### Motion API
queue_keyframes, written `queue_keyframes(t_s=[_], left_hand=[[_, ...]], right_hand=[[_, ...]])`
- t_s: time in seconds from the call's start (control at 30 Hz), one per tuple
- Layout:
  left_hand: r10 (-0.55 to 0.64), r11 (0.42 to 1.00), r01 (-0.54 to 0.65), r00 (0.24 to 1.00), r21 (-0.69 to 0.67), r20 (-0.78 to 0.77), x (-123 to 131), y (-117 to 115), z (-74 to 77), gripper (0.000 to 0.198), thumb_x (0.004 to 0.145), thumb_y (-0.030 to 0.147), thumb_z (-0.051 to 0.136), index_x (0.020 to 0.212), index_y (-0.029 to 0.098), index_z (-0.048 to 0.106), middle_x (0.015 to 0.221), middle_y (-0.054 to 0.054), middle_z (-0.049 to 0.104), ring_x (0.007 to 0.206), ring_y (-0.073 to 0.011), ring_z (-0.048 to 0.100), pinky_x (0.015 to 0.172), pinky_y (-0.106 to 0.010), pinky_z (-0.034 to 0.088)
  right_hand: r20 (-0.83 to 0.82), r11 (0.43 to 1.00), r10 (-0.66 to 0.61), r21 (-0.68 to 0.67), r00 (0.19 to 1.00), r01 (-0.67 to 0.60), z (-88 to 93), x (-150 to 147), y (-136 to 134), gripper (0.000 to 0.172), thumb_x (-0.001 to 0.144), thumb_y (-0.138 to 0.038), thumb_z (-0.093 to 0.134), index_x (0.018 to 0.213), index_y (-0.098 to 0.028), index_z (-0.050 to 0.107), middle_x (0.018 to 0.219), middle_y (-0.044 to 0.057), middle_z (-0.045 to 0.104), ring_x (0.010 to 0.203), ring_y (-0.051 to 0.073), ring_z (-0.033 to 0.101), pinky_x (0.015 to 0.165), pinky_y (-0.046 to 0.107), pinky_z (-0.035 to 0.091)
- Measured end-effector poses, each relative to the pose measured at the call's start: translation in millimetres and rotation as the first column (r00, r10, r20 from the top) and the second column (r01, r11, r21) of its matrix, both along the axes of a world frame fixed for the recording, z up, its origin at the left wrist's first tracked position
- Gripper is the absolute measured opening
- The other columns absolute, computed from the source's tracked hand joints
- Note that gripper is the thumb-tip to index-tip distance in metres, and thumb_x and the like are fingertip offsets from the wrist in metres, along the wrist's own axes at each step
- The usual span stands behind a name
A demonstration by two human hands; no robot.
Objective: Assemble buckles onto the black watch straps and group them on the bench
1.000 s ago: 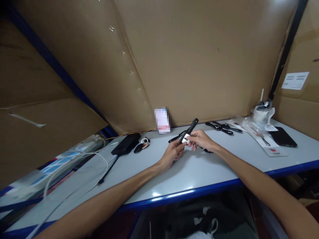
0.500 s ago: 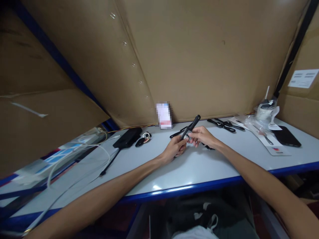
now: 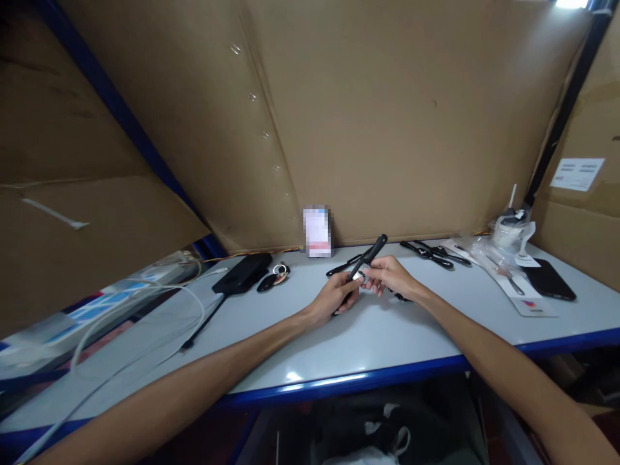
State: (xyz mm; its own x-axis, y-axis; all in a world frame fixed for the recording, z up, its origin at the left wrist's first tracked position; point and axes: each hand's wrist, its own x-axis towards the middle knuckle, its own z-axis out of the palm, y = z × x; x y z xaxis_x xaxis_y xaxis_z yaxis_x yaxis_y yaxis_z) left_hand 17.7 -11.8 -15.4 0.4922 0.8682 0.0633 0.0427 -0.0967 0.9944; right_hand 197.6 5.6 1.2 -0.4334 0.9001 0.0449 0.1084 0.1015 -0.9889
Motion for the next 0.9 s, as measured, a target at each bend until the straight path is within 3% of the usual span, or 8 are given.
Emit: queue_keyframes(t_s=[0.1, 0.17, 0.27, 0.33, 0.43, 0.53, 0.73, 0.9], left_hand=[[0.027, 0.998, -0.024, 0.999, -0.061, 0.044, 0.1, 1.5, 0.3, 0.037, 0.080, 0.053, 0.066, 0.079, 0.018, 0.053, 0.046, 0.008, 0.041, 0.032, -0.0041, 0.026, 0.032, -0.018, 0.015], [0.086, 0.989, -0.075, 0.993, -0.128, 0.081, -0.3, 3.1, 0.6, 0.035, 0.079, 0.050, 0.067, 0.079, 0.018, 0.051, 0.047, 0.009, 0.040, 0.032, -0.0040, 0.025, 0.032, -0.018, 0.014], [0.156, 0.968, -0.126, 0.979, -0.217, 0.127, -1.6, 4.8, 2.0, 0.030, 0.081, 0.044, 0.065, 0.080, 0.019, 0.049, 0.048, 0.009, 0.038, 0.033, -0.0036, 0.024, 0.033, -0.017, 0.013], [0.170, 0.961, -0.131, 0.974, -0.243, 0.150, -2.4, 4.7, 3.2, 0.027, 0.083, 0.041, 0.063, 0.079, 0.018, 0.048, 0.050, 0.009, 0.037, 0.034, -0.0033, 0.023, 0.034, -0.017, 0.013], [0.172, 0.961, -0.132, 0.973, -0.243, 0.152, -2.4, 3.0, 4.7, 0.026, 0.085, 0.039, 0.062, 0.078, 0.018, 0.048, 0.051, 0.009, 0.037, 0.035, -0.0031, 0.023, 0.034, -0.017, 0.013], [0.175, 0.959, -0.134, 0.974, -0.248, 0.147, -1.7, 1.7, 5.0, 0.026, 0.086, 0.039, 0.061, 0.078, 0.018, 0.048, 0.051, 0.009, 0.036, 0.035, -0.0031, 0.024, 0.034, -0.017, 0.013], [0.180, 0.954, -0.137, 0.973, -0.267, 0.145, -2.3, 2.9, 3.6, 0.028, 0.085, 0.042, 0.063, 0.078, 0.018, 0.049, 0.051, 0.009, 0.036, 0.035, -0.0031, 0.023, 0.033, -0.017, 0.013], [0.177, 0.955, -0.135, 0.974, -0.263, 0.143, -2.0, 2.3, 3.9, 0.030, 0.085, 0.043, 0.064, 0.078, 0.018, 0.049, 0.051, 0.009, 0.036, 0.035, -0.0031, 0.024, 0.034, -0.017, 0.013]], right_hand=[[0.099, 0.998, -0.033, 0.047, 0.994, 0.029, 3.4, 1.7, 1.7, 0.038, 0.086, -0.051, 0.060, 0.080, -0.014, 0.062, 0.070, 0.005, 0.068, 0.048, 0.011, 0.056, 0.043, 0.021, 0.042], [0.276, 0.968, -0.181, 0.222, 0.944, 0.120, 10.5, 8.1, 2.4, 0.037, 0.094, -0.047, 0.050, 0.083, -0.015, 0.064, 0.070, 0.006, 0.068, 0.051, 0.012, 0.057, 0.048, 0.022, 0.041], [0.497, 0.770, -0.543, 0.616, 0.677, 0.166, 24.9, 26.4, 2.2, 0.029, 0.095, -0.034, 0.050, 0.086, -0.016, 0.070, 0.074, 0.008, 0.070, 0.067, 0.017, 0.062, 0.061, 0.025, 0.040], [0.575, 0.708, -0.629, 0.701, 0.523, 0.080, 32.6, 41.1, 1.7, 0.022, 0.092, -0.029, 0.054, 0.087, -0.017, 0.073, 0.080, 0.008, 0.072, 0.076, 0.020, 0.064, 0.067, 0.026, 0.039], [0.724, 0.808, -0.512, 0.588, 0.462, -0.026, 37.1, 58.5, 1.7, 0.016, 0.087, -0.031, 0.064, 0.089, -0.019, 0.075, 0.087, 0.007, 0.074, 0.077, 0.020, 0.064, 0.066, 0.026, 0.037], [0.799, 0.883, -0.367, 0.460, 0.476, -0.091, 35.1, 65.4, 3.1, 0.019, 0.081, -0.034, 0.071, 0.090, -0.018, 0.074, 0.087, 0.007, 0.073, 0.074, 0.019, 0.063, 0.062, 0.025, 0.037], [0.829, 0.917, -0.152, 0.321, 0.539, -0.236, 26.4, 60.2, 5.8, 0.020, 0.074, -0.024, 0.075, 0.094, -0.019, 0.073, 0.078, 0.001, 0.069, 0.069, 0.015, 0.060, 0.060, 0.022, 0.036], [0.851, 0.900, -0.238, 0.375, 0.469, -0.223, 16.8, 60.8, 10.1, 0.020, 0.074, -0.006, 0.060, 0.083, -0.018, 0.073, 0.079, 0.003, 0.070, 0.072, 0.015, 0.060, 0.063, 0.022, 0.036]])
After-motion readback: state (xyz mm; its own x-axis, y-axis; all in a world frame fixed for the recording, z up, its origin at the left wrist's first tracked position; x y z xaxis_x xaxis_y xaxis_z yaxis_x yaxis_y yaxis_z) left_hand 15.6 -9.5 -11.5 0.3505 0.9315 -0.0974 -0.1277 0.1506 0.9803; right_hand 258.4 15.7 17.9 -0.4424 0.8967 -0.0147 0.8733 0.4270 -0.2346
